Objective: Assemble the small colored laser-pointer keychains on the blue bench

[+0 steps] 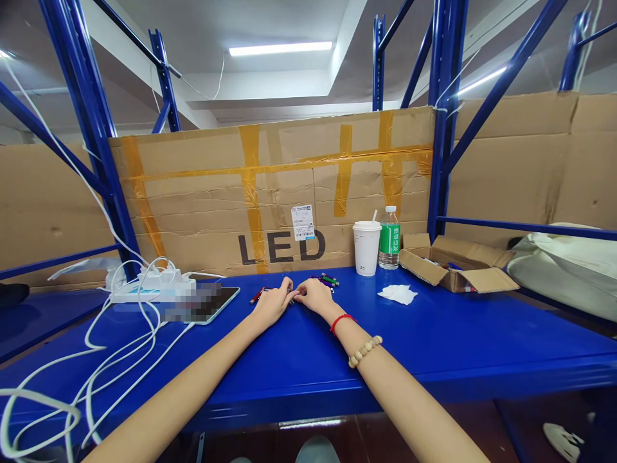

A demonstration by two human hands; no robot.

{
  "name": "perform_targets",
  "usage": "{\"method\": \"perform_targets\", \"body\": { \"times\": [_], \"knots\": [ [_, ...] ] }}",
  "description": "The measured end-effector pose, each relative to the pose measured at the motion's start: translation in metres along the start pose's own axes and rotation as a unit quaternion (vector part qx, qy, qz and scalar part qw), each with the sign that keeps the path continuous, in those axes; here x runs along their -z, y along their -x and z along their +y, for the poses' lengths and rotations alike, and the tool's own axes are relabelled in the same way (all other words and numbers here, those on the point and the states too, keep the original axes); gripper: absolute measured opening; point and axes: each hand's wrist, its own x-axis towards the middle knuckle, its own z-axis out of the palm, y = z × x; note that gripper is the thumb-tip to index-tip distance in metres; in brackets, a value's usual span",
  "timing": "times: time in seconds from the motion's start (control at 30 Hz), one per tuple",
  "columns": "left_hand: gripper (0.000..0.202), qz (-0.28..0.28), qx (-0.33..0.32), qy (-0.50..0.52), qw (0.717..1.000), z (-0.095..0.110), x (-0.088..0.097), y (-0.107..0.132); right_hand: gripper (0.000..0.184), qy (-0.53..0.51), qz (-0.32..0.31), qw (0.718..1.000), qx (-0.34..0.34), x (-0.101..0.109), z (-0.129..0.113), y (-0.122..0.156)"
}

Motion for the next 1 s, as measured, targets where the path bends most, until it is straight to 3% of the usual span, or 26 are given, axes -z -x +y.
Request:
{"method": "perform_targets", "body": {
  "times": [0.5,1.0],
  "knots": [
    [0.031,0.019,0.039,-0.005,0.999,-0.0058,-0.0005,-0.0038,0.015,-0.033,-0.005,0.999,0.005,-0.0001,0.0005,0.0006],
    [0.033,0.001,0.037,-0.024,0.999,-0.0078,-0.002,-0.003,0.016,-0.03,-0.009,0.999,0.01,-0.0018,0.0011,-0.0004]
  ]
}}
